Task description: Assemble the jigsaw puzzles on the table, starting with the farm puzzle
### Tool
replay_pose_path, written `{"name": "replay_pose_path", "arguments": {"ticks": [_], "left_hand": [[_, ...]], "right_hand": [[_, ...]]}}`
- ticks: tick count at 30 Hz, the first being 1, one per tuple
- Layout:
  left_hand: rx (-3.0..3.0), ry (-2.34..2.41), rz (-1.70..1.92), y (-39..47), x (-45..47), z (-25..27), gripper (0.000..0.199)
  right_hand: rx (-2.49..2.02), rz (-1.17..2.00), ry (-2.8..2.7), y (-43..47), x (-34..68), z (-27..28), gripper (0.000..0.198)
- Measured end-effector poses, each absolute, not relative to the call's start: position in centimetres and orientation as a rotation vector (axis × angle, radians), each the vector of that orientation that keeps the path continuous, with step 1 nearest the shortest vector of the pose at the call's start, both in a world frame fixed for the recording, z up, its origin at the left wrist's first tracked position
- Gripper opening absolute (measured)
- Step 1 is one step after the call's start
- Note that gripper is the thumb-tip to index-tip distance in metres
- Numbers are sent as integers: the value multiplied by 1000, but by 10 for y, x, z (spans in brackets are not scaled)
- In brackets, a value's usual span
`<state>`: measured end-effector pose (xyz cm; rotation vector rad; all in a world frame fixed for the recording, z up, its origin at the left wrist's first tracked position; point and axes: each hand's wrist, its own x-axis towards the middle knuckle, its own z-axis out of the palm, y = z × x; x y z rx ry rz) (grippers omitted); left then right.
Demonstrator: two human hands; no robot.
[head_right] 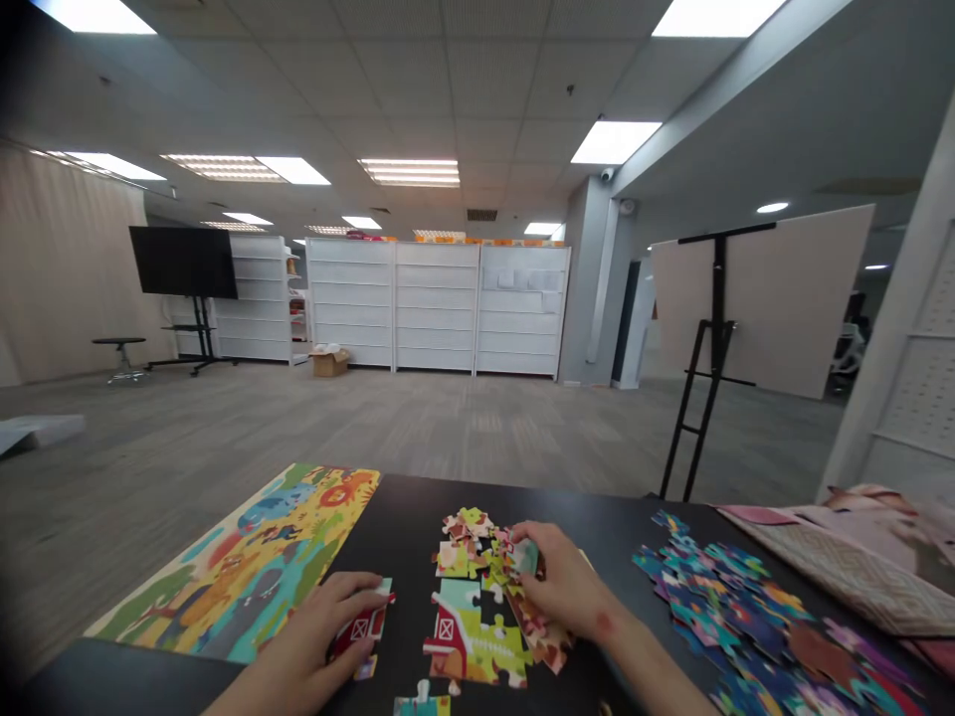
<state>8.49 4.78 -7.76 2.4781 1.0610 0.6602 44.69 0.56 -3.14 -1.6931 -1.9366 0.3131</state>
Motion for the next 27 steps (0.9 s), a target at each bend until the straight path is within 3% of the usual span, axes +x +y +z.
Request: {"name": "replay_pose_path", "arguments": {"ticks": [6, 12, 18, 21, 27], "left_hand": [[2611, 992, 686, 41, 94, -66, 40], [2852, 617, 463, 43, 139, -81, 52], [2996, 464, 532, 43, 162, -91, 20], [2978, 528, 601, 45, 162, -100, 28], [2958, 624, 583, 51, 160, -122, 19]], "right_hand": [[-1697, 302, -1909, 7, 451, -35, 47], [-1714, 330, -1841, 12, 469, -27, 40], [-1884, 228, -1735, 24, 486, -35, 28], [-2022, 135, -1704, 23, 493, -41, 20], [-2190, 116, -1700, 16, 502, -40, 15]]}}
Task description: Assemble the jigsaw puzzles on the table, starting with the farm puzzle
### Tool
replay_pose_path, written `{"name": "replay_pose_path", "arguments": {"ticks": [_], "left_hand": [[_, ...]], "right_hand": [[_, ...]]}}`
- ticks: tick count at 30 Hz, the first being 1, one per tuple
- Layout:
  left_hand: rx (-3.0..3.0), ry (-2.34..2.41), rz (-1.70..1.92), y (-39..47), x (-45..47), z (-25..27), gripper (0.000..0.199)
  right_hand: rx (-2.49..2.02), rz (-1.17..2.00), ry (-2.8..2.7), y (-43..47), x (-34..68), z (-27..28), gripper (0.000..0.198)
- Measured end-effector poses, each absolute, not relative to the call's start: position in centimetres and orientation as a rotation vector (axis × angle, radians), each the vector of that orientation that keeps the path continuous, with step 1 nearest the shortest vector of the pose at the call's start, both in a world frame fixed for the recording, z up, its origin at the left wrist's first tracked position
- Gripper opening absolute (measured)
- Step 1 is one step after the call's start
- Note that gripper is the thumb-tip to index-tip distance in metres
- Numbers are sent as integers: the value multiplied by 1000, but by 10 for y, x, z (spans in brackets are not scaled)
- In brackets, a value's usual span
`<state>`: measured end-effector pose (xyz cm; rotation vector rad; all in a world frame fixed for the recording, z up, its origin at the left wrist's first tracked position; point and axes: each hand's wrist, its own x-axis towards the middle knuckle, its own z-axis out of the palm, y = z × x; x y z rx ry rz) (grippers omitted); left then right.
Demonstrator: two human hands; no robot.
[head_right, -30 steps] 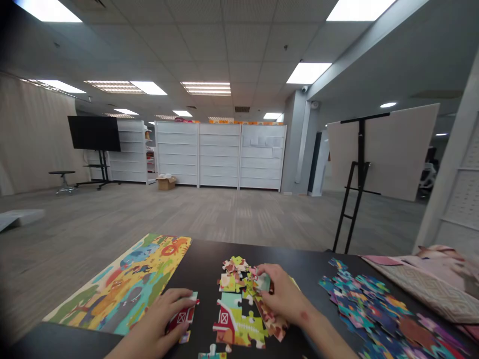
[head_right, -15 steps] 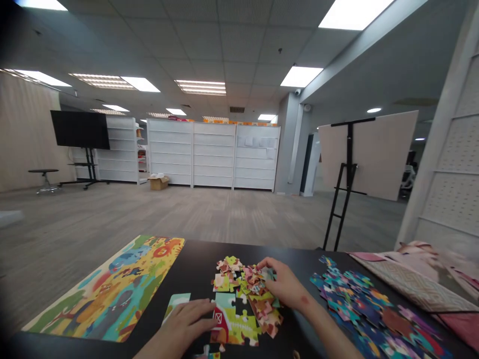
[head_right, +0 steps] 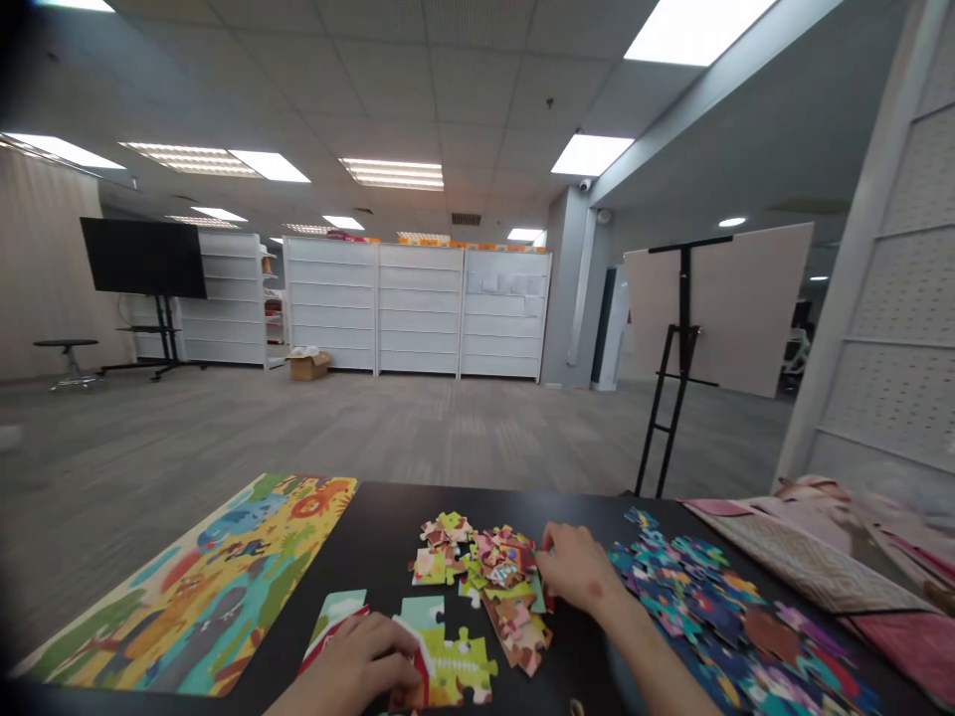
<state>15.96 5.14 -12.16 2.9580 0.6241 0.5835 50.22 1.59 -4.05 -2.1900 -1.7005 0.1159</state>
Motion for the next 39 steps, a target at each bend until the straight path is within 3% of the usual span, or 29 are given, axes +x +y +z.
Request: {"name": "replay_pose_path", "arguments": {"ticks": [8, 12, 15, 20, 25, 30, 35, 39], "left_hand": [[2793, 591, 380, 37, 146, -70, 14], [2565, 854, 577, 35, 110, -35, 55], [2516, 960, 547, 41, 85, -31, 67], [2499, 1012, 371, 45, 67, -39, 62], [2520, 1072, 480, 43, 64, -43, 48], [2512, 1082, 559, 44, 61, -50, 42], [2525, 1047, 592, 46, 59, -51, 47], [2510, 1038, 596, 49, 57, -52, 41]], "right_hand": [[-1913, 253, -1884, 13, 483, -33, 48], [-1802, 316, -1847, 14, 485, -30, 45], [-1686, 468, -1808, 17, 486, -26, 49], [-1404, 970, -1592, 16, 439, -20, 51], [-1220, 1226, -1590, 9, 344, -34, 36], [-1439, 1141, -1723, 13, 281, -50, 22], [-1525, 704, -2109, 7, 264, -41, 3], [-1631, 491, -2219, 1, 265, -31, 5]]}}
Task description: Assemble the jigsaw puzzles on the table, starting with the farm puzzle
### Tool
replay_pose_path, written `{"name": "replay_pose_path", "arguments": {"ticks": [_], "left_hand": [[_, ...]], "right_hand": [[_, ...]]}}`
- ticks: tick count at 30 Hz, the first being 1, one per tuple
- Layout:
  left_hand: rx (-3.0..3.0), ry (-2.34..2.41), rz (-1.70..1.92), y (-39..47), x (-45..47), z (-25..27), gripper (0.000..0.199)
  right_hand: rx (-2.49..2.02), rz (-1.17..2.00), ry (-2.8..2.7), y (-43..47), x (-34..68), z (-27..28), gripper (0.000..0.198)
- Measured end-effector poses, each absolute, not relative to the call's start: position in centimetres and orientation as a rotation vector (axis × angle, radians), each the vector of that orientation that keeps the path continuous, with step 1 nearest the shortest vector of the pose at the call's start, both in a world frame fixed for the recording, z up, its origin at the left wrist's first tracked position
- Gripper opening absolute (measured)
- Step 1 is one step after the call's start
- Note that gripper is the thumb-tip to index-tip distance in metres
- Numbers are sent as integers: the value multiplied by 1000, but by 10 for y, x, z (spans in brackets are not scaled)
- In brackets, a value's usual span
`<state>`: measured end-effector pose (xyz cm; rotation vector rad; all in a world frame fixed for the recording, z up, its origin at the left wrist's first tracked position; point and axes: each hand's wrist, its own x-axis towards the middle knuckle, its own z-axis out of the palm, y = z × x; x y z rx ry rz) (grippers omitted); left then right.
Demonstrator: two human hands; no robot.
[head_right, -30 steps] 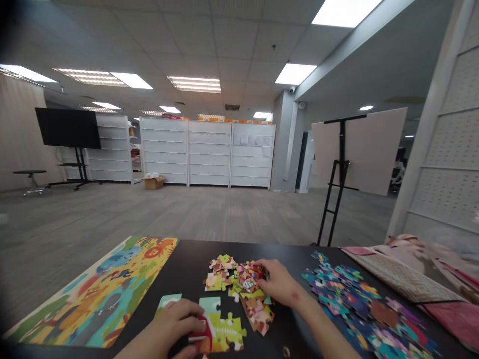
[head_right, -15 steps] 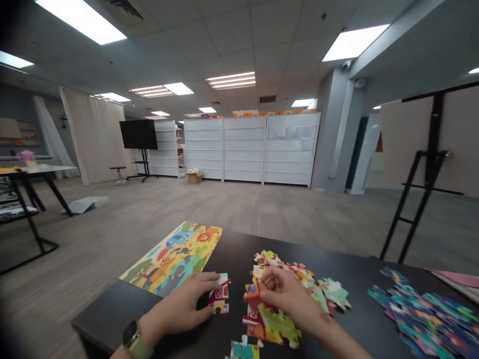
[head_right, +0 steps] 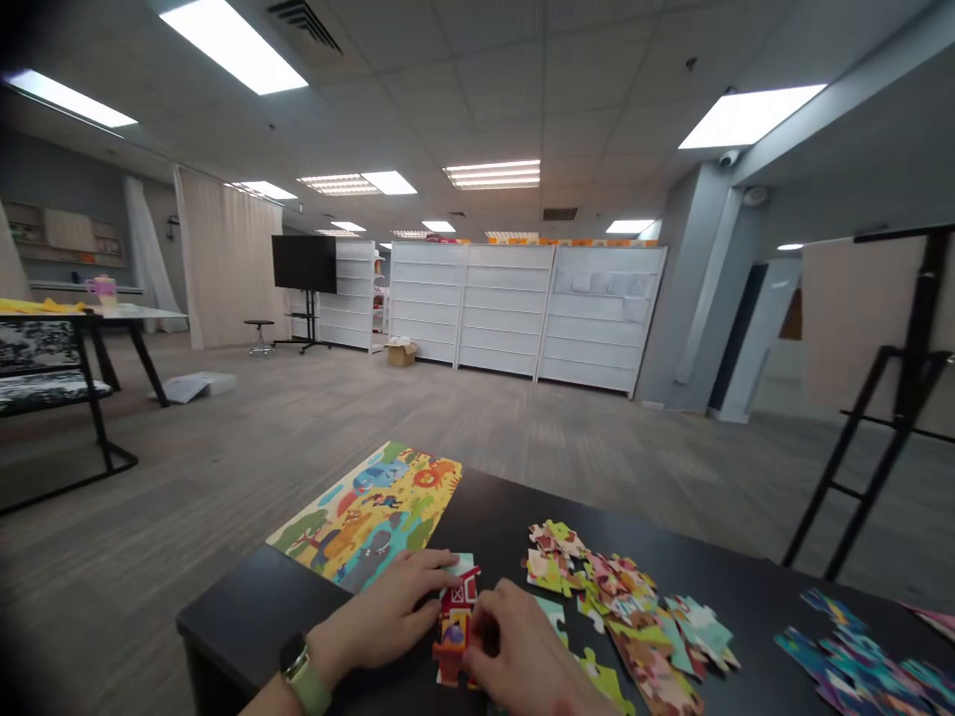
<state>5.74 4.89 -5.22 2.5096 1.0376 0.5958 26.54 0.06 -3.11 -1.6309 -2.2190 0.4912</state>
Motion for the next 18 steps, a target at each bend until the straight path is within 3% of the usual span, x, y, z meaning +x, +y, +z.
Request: {"name": "replay_pose_path", "arguments": {"ticks": [4, 18], "left_hand": [[2498, 1036, 614, 49, 57, -55, 36], [2480, 1059, 601, 50, 57, -57, 43]], "right_hand": [[-1651, 497, -2242, -2, 271, -32, 14], [-1565, 536, -2187, -1, 286, -48, 15]]}}
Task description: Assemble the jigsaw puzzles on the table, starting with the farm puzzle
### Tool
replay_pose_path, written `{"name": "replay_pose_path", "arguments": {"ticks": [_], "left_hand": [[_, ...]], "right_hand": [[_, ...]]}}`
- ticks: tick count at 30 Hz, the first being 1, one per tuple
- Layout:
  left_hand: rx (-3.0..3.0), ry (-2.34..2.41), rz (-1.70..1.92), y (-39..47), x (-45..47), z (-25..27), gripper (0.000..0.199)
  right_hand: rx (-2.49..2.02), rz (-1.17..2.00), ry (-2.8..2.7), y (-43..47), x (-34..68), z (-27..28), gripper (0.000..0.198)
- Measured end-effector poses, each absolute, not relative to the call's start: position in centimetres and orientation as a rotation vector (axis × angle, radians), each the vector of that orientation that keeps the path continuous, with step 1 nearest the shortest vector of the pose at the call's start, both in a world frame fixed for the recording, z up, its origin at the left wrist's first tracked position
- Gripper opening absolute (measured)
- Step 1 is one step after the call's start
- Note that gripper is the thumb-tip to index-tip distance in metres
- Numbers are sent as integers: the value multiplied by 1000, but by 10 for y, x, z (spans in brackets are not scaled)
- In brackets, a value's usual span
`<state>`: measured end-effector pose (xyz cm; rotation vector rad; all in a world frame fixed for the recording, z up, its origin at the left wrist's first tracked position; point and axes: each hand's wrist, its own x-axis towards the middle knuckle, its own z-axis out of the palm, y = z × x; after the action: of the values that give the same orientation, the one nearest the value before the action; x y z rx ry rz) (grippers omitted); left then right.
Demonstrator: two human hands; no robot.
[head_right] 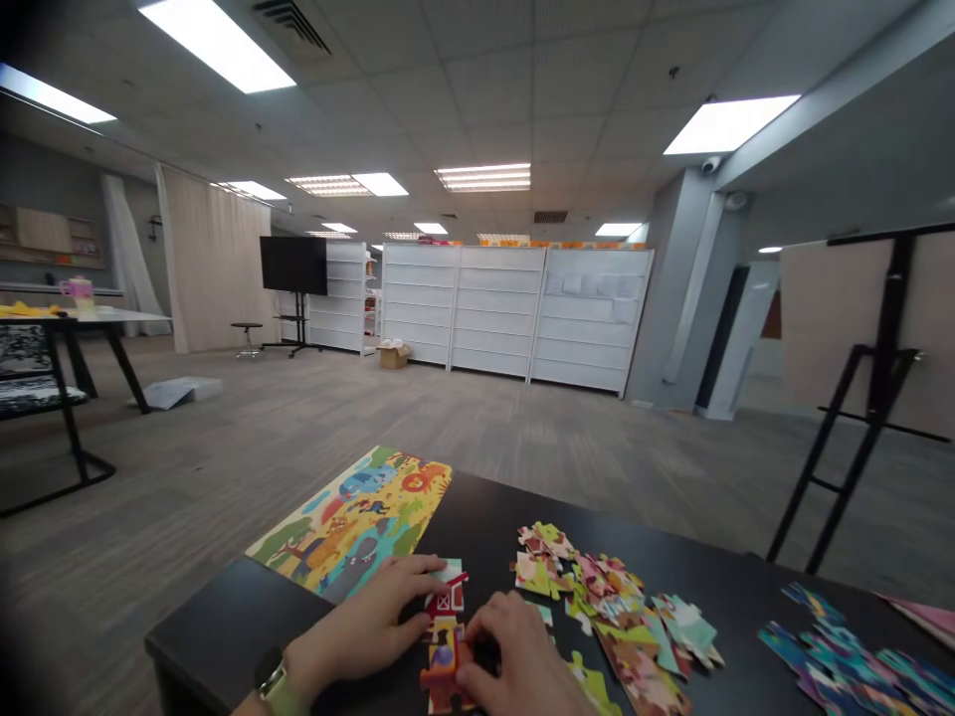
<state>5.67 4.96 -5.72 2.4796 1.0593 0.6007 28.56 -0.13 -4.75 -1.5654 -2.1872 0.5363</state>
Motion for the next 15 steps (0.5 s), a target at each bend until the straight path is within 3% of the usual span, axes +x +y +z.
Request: {"name": "replay_pose_path", "arguments": {"ticks": [10, 15], "left_hand": [[2461, 1083, 582, 48, 61, -51, 38], [2429, 1116, 598, 47, 63, -51, 38]], "right_hand": [[-1441, 501, -2235, -11, 275, -50, 9], [-1429, 455, -2328, -15, 278, -54, 23]]}}
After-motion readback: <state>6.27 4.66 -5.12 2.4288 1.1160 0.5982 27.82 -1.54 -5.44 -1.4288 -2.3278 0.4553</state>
